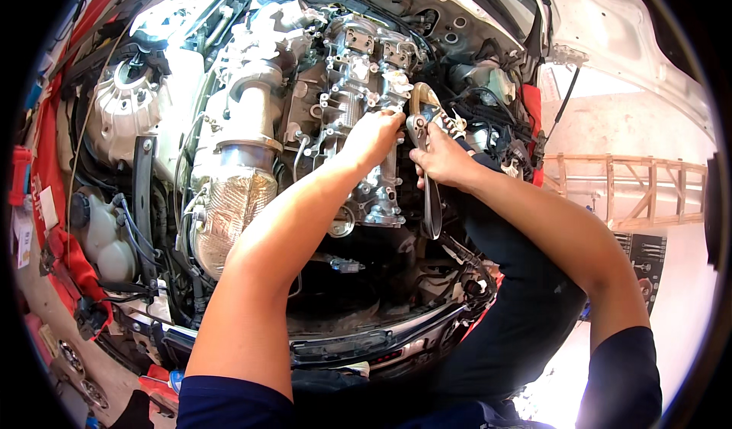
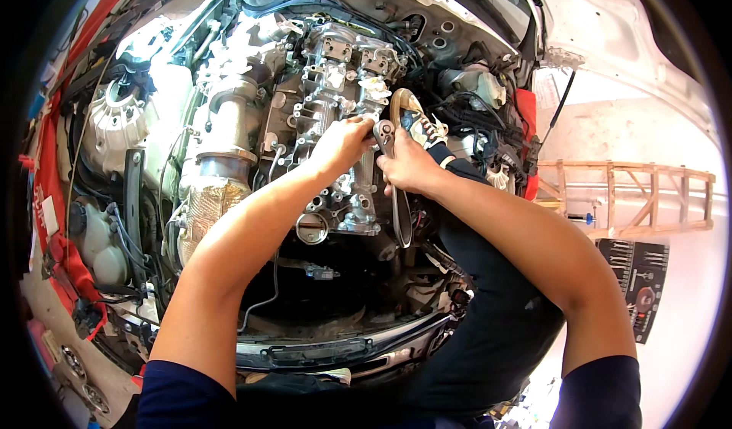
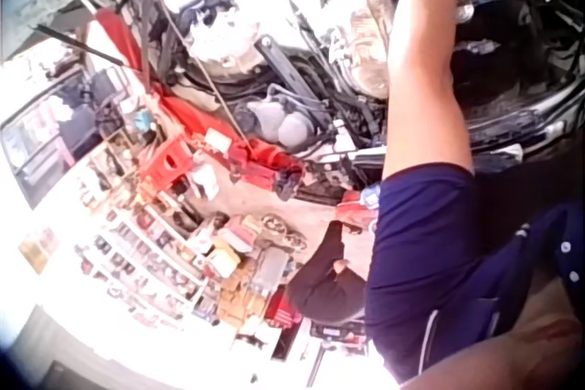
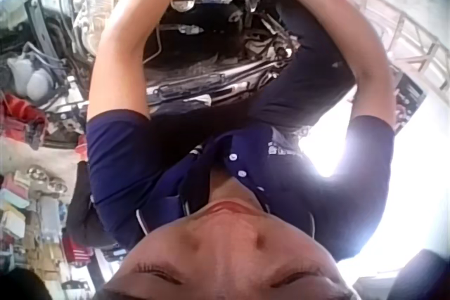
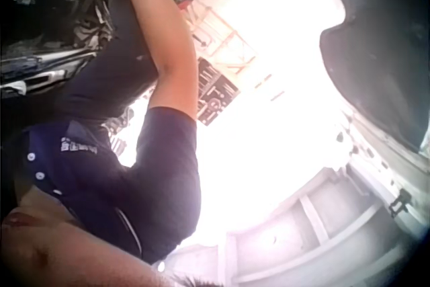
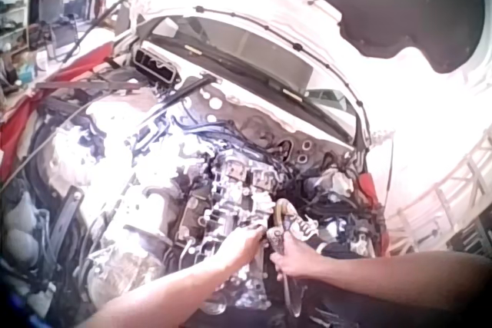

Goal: The person uses a ratchet and a socket to loosen and remove bolts from the cylinder head of an engine, then lifts a component out of the engine block.

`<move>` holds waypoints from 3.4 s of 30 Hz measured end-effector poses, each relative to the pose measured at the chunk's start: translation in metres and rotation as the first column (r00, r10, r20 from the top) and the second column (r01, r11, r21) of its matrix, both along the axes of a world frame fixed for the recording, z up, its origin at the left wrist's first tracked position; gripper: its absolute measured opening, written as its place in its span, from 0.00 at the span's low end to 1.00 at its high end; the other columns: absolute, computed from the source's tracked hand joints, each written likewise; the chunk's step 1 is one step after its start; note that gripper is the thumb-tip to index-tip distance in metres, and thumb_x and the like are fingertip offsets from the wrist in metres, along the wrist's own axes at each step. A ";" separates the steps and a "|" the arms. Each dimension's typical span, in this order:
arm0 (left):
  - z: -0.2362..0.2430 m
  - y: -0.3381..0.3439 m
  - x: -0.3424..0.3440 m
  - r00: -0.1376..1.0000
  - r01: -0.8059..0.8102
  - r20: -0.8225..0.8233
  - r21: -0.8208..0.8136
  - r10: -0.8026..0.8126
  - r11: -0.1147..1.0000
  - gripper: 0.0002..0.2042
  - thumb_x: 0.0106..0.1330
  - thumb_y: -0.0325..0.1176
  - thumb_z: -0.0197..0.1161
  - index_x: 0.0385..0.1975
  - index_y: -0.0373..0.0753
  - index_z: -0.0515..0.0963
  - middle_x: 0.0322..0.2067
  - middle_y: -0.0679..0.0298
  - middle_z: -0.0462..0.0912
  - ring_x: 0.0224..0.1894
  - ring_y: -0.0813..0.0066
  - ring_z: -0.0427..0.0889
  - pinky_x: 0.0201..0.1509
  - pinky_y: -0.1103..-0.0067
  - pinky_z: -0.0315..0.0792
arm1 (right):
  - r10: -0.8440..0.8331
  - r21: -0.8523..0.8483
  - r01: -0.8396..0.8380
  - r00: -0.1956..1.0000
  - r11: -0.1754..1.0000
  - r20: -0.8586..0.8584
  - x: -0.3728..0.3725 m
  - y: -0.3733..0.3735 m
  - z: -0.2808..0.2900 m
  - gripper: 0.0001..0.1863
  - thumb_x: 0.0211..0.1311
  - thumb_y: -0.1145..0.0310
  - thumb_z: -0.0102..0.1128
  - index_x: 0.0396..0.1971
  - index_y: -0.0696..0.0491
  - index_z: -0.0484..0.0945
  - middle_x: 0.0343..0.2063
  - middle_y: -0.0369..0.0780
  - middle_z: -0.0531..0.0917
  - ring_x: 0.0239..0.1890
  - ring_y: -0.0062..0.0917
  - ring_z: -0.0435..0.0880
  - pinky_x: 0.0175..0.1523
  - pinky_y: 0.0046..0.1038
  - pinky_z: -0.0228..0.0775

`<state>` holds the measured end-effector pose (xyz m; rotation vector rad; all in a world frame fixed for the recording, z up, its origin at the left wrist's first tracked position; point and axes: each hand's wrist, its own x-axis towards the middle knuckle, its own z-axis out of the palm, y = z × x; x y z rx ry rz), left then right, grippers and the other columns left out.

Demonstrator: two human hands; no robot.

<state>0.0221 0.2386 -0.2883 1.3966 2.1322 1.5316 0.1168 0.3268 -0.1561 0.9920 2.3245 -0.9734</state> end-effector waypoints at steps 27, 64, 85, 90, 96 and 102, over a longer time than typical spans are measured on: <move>0.046 -0.074 -0.021 0.882 0.462 0.140 -0.073 -0.449 0.884 0.12 0.61 0.31 0.65 0.44 0.36 0.82 0.33 0.49 0.85 0.37 0.51 0.84 0.43 0.66 0.76 | -0.154 -0.346 0.169 0.986 0.923 0.069 0.020 -0.033 0.034 0.22 0.71 0.46 0.48 0.40 0.52 0.68 0.19 0.36 0.77 0.18 0.25 0.82 0.21 0.22 0.72; -0.007 -0.135 -0.024 0.966 0.258 0.025 -0.236 -0.259 0.937 0.14 0.55 0.28 0.70 0.40 0.30 0.82 0.39 0.51 0.83 0.44 0.53 0.82 0.50 0.68 0.75 | 0.045 -0.125 -0.024 0.985 0.992 0.165 -0.029 -0.100 -0.009 0.23 0.68 0.56 0.55 0.21 0.62 0.74 0.18 0.44 0.79 0.19 0.25 0.83 0.22 0.29 0.77; -0.009 -0.126 -0.023 0.972 0.210 -0.049 -0.266 -0.231 0.941 0.08 0.52 0.31 0.70 0.27 0.34 0.82 0.28 0.56 0.82 0.37 0.55 0.82 0.44 0.67 0.76 | 0.798 0.205 -0.796 0.596 0.570 0.095 -0.026 -0.025 0.012 0.14 0.49 0.61 0.63 0.22 0.57 0.74 0.17 0.45 0.78 0.24 0.40 0.79 0.33 0.37 0.70; -0.013 -0.121 -0.015 0.974 0.129 -0.161 -0.173 -0.157 0.977 0.09 0.53 0.34 0.70 0.28 0.36 0.81 0.30 0.53 0.82 0.36 0.52 0.83 0.43 0.65 0.76 | 0.778 0.195 -0.782 0.618 0.592 0.116 -0.017 -0.023 0.009 0.14 0.51 0.60 0.62 0.25 0.57 0.76 0.19 0.46 0.79 0.25 0.42 0.79 0.34 0.38 0.71; -0.009 -0.127 -0.021 0.973 0.201 -0.063 -0.249 -0.223 0.947 0.08 0.55 0.33 0.68 0.30 0.35 0.82 0.33 0.55 0.82 0.39 0.55 0.82 0.47 0.66 0.75 | 0.811 0.215 -0.804 0.580 0.554 0.081 -0.022 -0.030 0.000 0.12 0.53 0.62 0.63 0.32 0.54 0.78 0.25 0.48 0.82 0.32 0.46 0.82 0.38 0.41 0.74; 0.012 -0.121 -0.009 0.987 0.048 -0.133 -0.291 -0.090 0.955 0.06 0.49 0.32 0.63 0.23 0.36 0.81 0.29 0.53 0.83 0.31 0.53 0.84 0.36 0.64 0.78 | 0.956 0.451 -0.892 0.159 0.032 0.248 -0.015 -0.016 0.010 0.14 0.42 0.66 0.69 0.30 0.50 0.77 0.25 0.42 0.80 0.31 0.39 0.82 0.37 0.40 0.73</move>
